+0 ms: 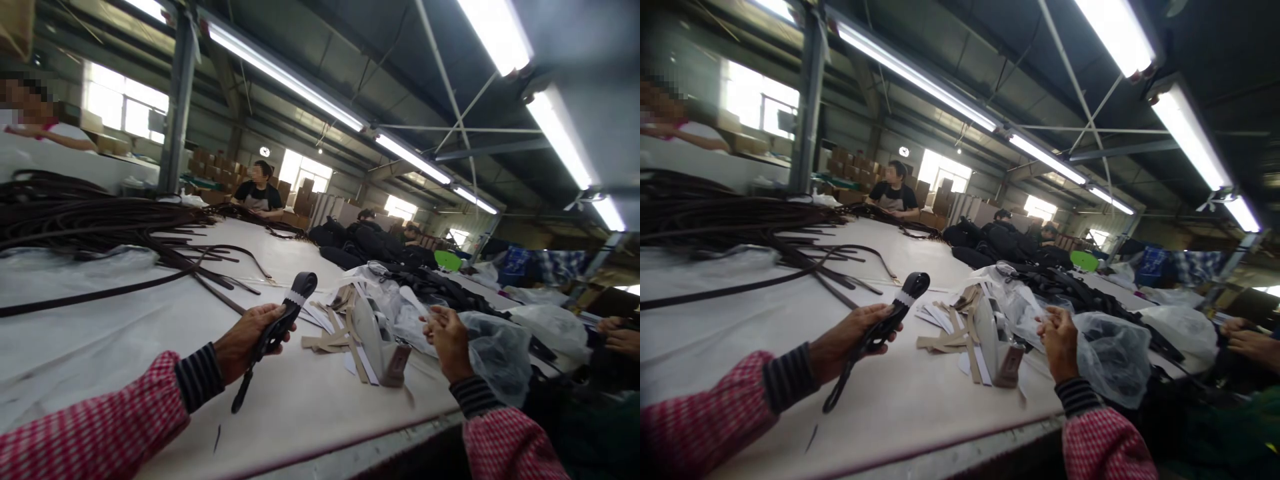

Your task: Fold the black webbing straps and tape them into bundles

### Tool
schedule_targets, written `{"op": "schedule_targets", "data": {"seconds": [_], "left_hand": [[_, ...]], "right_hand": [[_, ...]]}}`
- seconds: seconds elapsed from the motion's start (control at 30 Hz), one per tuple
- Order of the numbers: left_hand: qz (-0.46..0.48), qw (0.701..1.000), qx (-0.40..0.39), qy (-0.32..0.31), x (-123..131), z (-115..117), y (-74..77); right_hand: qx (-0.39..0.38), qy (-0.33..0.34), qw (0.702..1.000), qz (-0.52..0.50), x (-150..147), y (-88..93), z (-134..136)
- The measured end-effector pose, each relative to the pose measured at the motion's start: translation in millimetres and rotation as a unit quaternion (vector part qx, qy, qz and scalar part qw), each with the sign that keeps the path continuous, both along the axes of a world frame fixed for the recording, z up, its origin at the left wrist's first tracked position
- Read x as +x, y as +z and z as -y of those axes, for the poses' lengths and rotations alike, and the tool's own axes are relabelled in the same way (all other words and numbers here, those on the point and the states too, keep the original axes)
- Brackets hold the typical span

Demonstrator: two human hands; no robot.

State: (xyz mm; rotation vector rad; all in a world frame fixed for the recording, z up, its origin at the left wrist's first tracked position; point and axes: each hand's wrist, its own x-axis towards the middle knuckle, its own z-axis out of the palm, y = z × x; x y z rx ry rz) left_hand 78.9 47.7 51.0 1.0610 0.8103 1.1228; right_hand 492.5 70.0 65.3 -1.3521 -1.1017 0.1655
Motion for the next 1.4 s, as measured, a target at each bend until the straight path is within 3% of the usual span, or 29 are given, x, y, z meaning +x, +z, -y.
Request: {"op": "schedule_targets", "data": {"seconds": [0.1,0.23,0.33,0.4,0.67,0.83,0.93,1.03,1.17,1.3,1.4], "left_hand": [[-0.003,1.000,0.028,-0.006,2.8,2.1,0.0],[-0.022,0.997,0.056,-0.036,6.8,8.9,4.0],[-0.038,0.995,0.066,-0.060,9.6,12.7,4.3],[-0.039,0.995,0.070,-0.060,10.1,12.3,2.4],[-0.032,0.990,0.095,-0.098,-1.3,-2.4,-5.4],[-0.055,0.990,0.093,-0.088,0.7,0.7,-5.0],[-0.093,0.983,0.152,-0.041,4.3,4.9,-3.2],[-0.146,0.957,0.251,0.012,4.9,7.9,-2.8],[-0.266,0.894,0.356,0.057,2.1,10.3,-4.2],[-0.325,0.866,0.370,0.085,-1.3,9.2,-4.3],[-0.364,0.857,0.352,0.097,-4.0,5.8,-5.5]], "right_hand": [[-0.017,0.157,0.986,-0.056,-62.1,4.7,19.6],[-0.045,0.304,0.948,-0.083,-149.4,-10.0,37.2],[-0.044,0.410,0.902,-0.129,-193.5,-23.3,43.0],[-0.037,0.441,0.882,-0.163,-210.0,-29.5,45.1],[-0.091,0.479,0.855,-0.176,-213.1,-51.7,42.1],[-0.093,0.429,0.883,-0.165,-206.9,-51.1,42.6],[-0.108,0.398,0.904,-0.110,-206.4,-50.4,41.6],[-0.154,0.370,0.914,-0.061,-209.2,-59.1,36.0],[-0.171,0.356,0.919,0.004,-215.4,-76.3,29.0],[-0.094,0.285,0.942,0.148,-211.4,-75.9,37.2],[-0.013,0.228,0.959,0.167,-198.4,-63.1,50.1]]}}
